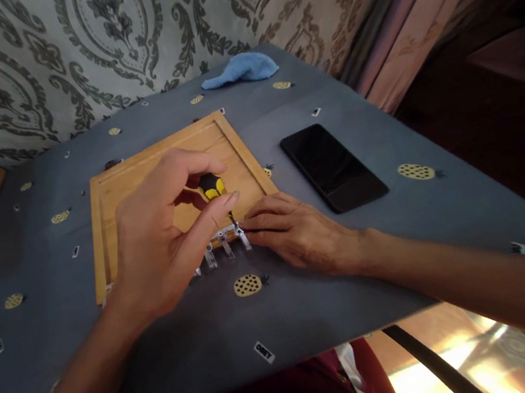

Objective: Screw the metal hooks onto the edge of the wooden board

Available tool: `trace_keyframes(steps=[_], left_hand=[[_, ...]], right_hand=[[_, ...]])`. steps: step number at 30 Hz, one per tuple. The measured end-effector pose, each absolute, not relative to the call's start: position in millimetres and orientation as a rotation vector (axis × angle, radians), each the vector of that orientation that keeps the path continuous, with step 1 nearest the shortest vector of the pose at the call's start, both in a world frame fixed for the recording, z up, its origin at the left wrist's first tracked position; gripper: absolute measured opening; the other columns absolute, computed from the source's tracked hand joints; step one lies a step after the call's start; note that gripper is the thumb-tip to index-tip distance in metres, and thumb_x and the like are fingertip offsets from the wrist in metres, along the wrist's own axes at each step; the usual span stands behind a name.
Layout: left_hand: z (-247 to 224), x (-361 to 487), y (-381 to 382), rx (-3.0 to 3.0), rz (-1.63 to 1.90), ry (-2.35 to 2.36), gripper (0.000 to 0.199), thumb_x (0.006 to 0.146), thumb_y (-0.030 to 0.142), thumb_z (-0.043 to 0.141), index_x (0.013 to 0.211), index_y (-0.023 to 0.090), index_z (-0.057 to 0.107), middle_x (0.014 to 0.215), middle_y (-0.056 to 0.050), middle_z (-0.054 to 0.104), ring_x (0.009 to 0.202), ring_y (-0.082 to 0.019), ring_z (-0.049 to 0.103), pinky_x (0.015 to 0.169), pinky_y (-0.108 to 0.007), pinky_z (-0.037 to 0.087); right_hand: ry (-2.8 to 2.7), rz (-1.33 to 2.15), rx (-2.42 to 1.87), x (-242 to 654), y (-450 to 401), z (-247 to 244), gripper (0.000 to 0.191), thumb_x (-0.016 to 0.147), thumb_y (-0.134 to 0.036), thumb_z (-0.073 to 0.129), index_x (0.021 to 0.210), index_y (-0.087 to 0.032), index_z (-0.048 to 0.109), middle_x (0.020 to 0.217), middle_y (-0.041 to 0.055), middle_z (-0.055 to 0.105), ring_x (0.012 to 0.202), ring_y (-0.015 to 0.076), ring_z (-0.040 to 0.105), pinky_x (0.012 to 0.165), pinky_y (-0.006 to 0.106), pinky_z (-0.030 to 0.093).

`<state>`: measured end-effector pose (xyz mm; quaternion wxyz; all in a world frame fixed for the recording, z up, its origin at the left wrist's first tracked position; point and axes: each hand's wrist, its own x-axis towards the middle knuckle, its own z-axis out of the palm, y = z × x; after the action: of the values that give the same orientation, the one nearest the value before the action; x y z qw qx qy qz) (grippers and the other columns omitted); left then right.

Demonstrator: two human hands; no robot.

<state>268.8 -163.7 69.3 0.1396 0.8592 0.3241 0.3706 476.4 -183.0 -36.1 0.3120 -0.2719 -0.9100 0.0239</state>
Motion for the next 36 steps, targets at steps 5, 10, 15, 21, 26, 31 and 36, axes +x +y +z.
trace_keyframes(steps=[5, 10, 15, 21, 26, 31, 36], left_hand=[[64.2, 269.8, -163.7, 2.369, 1.013, 1.014, 0.016, 0.091, 0.019, 0.063, 0.105, 0.026, 0.057, 0.100, 0.001, 0.067, 0.086, -0.013, 0.067, 0.077, -0.029, 0.058], [64.3, 268.1, -161.4, 2.406, 1.030, 1.032, 0.017, 0.092, 0.022, 0.061, 0.106, 0.029, 0.055, 0.099, 0.000, 0.066, 0.092, -0.017, 0.069, 0.083, -0.034, 0.060], [65.6, 267.7, -162.6, 2.377, 0.978, 1.029, 0.018, 0.094, 0.022, 0.057, 0.110, 0.030, 0.054, 0.105, 0.002, 0.068, 0.099, -0.015, 0.069, 0.089, -0.033, 0.059], [61.0, 276.1, -166.7, 2.200, 1.011, 0.975, 0.017, 0.099, 0.020, 0.048, 0.113, 0.026, 0.053, 0.106, 0.001, 0.069, 0.103, -0.014, 0.069, 0.093, -0.029, 0.059], [61.5, 283.4, -166.8, 2.174, 0.925, 0.885, 0.020, 0.100, 0.020, 0.042, 0.116, 0.028, 0.051, 0.108, 0.000, 0.068, 0.103, -0.014, 0.068, 0.095, -0.030, 0.059], [64.6, 288.6, -163.9, 2.212, 0.838, 0.778, 0.021, 0.100, 0.018, 0.039, 0.117, 0.026, 0.049, 0.108, -0.001, 0.066, 0.101, -0.013, 0.067, 0.092, -0.029, 0.058], [41.2, 298.9, -157.4, 2.040, 1.020, 0.779, 0.015, 0.098, 0.026, 0.042, 0.111, 0.031, 0.050, 0.090, 0.000, 0.059, 0.076, -0.014, 0.061, 0.077, -0.034, 0.057]], right_hand=[[-2.401, 0.052, -0.707, 476.8, -182.8, -35.8, 0.027, 0.095, -0.009, 0.047, 0.107, -0.013, 0.070, 0.107, 0.0092, 0.074, 0.103, 0.0256, 0.061, 0.089, 0.045, 0.052], [-2.402, 0.060, -0.704, 476.0, -183.0, -35.8, 0.026, 0.094, -0.008, 0.048, 0.107, -0.011, 0.071, 0.107, 0.0101, 0.074, 0.103, 0.0263, 0.061, 0.090, 0.045, 0.051], [-2.408, 0.086, -0.716, 476.1, -182.9, -37.1, 0.028, 0.095, -0.010, 0.047, 0.109, -0.014, 0.070, 0.108, 0.0097, 0.074, 0.104, 0.0253, 0.060, 0.090, 0.045, 0.051], [-2.415, 0.099, -0.712, 476.2, -182.7, -35.7, 0.028, 0.095, -0.009, 0.047, 0.110, -0.014, 0.070, 0.109, 0.0094, 0.074, 0.104, 0.0256, 0.060, 0.090, 0.045, 0.051], [-2.405, 0.059, -0.704, 475.6, -183.1, -35.2, 0.027, 0.095, -0.010, 0.047, 0.108, -0.013, 0.070, 0.107, 0.0100, 0.074, 0.104, 0.0266, 0.062, 0.091, 0.046, 0.051], [-2.415, 0.045, -0.712, 476.2, -183.2, -37.0, 0.027, 0.095, -0.010, 0.046, 0.106, -0.014, 0.071, 0.108, 0.0106, 0.074, 0.107, 0.0272, 0.062, 0.092, 0.048, 0.051], [-2.418, 0.070, -0.701, 476.5, -183.0, -34.4, 0.026, 0.095, -0.010, 0.046, 0.104, -0.011, 0.071, 0.107, 0.0104, 0.074, 0.105, 0.0282, 0.062, 0.090, 0.047, 0.052]])
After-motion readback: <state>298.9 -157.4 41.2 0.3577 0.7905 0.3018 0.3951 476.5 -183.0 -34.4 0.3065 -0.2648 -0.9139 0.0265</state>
